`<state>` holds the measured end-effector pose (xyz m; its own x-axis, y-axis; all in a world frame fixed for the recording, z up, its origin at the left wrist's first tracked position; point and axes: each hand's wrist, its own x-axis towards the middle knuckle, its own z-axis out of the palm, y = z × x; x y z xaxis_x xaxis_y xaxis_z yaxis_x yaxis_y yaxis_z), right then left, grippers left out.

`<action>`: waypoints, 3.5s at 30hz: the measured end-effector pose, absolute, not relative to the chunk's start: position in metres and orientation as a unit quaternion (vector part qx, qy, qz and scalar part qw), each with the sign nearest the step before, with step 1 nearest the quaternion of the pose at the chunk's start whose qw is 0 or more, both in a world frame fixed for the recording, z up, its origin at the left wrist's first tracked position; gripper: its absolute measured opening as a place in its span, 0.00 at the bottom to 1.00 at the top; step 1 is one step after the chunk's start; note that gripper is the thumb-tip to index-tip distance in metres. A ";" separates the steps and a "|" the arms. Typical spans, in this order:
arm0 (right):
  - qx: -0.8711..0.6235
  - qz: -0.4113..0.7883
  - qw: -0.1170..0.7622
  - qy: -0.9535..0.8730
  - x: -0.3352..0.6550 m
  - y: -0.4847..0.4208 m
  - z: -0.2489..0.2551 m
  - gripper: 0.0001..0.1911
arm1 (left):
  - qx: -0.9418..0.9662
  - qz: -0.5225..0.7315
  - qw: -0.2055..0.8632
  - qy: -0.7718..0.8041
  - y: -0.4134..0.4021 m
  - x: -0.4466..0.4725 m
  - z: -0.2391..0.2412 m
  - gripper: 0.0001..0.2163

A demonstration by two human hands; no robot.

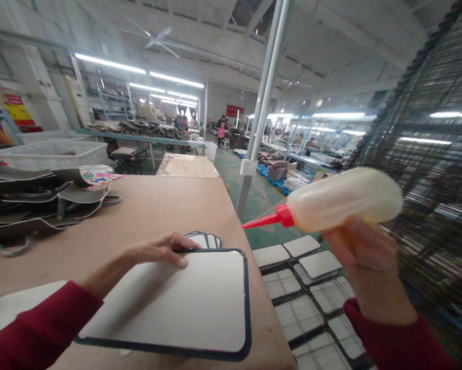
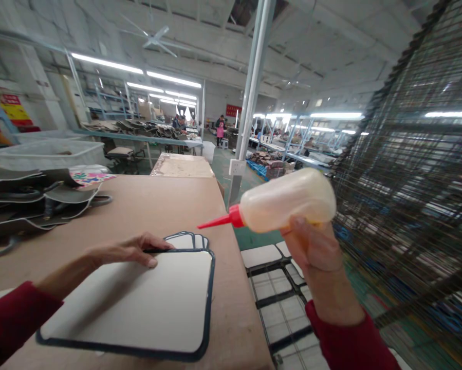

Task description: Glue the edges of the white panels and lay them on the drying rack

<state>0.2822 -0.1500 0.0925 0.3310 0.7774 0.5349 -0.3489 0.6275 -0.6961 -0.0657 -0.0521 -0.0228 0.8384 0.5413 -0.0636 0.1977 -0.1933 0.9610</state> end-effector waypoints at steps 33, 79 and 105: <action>-0.304 0.429 0.715 -0.461 0.310 -0.113 0.022 0.28 | 0.738 0.126 0.620 0.233 -0.058 -0.066 0.002 0.21; -0.267 0.417 0.703 -0.511 0.307 -0.139 0.018 0.19 | 0.716 0.123 0.649 0.226 -0.055 -0.067 -0.001 0.19; -0.302 0.463 0.665 -0.502 0.309 -0.155 0.006 0.24 | 0.710 0.137 0.648 0.237 -0.050 -0.075 -0.007 0.18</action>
<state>0.3086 -0.1554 0.0058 0.0669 0.9196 0.3871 -0.3130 0.3877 -0.8670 -0.0746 -0.0500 -0.0066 0.8501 0.5143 -0.1130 0.1593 -0.0466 0.9861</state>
